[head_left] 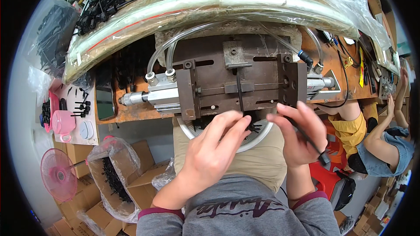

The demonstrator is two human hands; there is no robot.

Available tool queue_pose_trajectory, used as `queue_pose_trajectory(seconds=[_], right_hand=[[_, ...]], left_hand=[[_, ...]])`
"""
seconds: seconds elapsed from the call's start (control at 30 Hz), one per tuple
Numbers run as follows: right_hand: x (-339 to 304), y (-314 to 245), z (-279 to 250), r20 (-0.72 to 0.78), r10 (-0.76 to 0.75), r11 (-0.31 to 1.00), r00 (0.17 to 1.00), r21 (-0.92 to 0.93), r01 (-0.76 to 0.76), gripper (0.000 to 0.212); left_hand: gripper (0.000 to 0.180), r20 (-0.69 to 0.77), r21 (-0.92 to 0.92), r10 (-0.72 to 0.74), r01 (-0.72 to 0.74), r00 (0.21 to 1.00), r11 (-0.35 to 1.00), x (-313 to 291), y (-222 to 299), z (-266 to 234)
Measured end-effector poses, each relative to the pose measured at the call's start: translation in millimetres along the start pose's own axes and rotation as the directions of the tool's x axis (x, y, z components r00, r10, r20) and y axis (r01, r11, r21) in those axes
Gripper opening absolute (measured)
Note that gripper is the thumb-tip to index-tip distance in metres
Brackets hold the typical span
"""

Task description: Manually assemble small black plastic and electronic components using a fixture on a workbench.

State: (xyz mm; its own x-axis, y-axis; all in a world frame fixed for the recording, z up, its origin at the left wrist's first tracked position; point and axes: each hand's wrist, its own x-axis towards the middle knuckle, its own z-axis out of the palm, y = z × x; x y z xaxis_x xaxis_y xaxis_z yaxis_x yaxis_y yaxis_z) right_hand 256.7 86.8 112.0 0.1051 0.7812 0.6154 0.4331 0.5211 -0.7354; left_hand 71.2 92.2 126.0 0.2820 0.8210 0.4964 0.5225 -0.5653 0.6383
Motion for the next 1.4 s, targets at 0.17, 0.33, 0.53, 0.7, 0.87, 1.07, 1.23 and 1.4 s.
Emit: queue_pose_trajectory(seconds=[0.17,0.33,0.53,0.7,0.87,1.07,1.23,1.4], right_hand=[[-3,-3,-6,-0.036,0.077,0.959,0.996,0.274,-0.064,0.021],[11,-11,-14,-0.033,-0.011,0.997,0.999,0.080,0.014,0.027],[9,-26,-26,0.040,0.209,0.978,0.977,-0.026,-0.208,0.024],[14,-29,-20,0.035,0.170,0.882,0.985,0.440,-0.168,0.051],[13,-25,-18,0.018,0.114,0.887,0.993,0.449,-0.110,0.058],[15,-22,-23,0.177,0.016,0.985,0.984,0.165,-0.046,0.042],[25,-19,-13,0.327,-0.140,0.954,0.935,-0.209,0.216,0.033],[21,-8,5,0.432,-0.154,0.923,0.888,-0.259,0.286,0.026]], left_hand=[[0.027,0.110,0.309,0.059,-0.090,0.992,0.947,3,-6,8],[0.025,0.116,0.373,0.096,-0.133,0.989,0.918,11,-7,7],[0.024,0.122,0.357,0.080,-0.119,0.989,0.927,12,-9,7],[0.025,0.124,0.352,0.073,-0.113,0.990,0.929,11,-7,7],[0.026,0.139,0.348,0.059,-0.104,0.989,0.932,13,-7,5],[0.029,0.197,0.232,0.036,-0.083,0.980,0.969,22,0,-16],[0.026,-0.023,0.162,0.153,-0.147,0.988,0.976,64,-3,-53],[0.021,-0.202,0.394,0.271,-0.175,0.941,0.902,130,-39,-79]])
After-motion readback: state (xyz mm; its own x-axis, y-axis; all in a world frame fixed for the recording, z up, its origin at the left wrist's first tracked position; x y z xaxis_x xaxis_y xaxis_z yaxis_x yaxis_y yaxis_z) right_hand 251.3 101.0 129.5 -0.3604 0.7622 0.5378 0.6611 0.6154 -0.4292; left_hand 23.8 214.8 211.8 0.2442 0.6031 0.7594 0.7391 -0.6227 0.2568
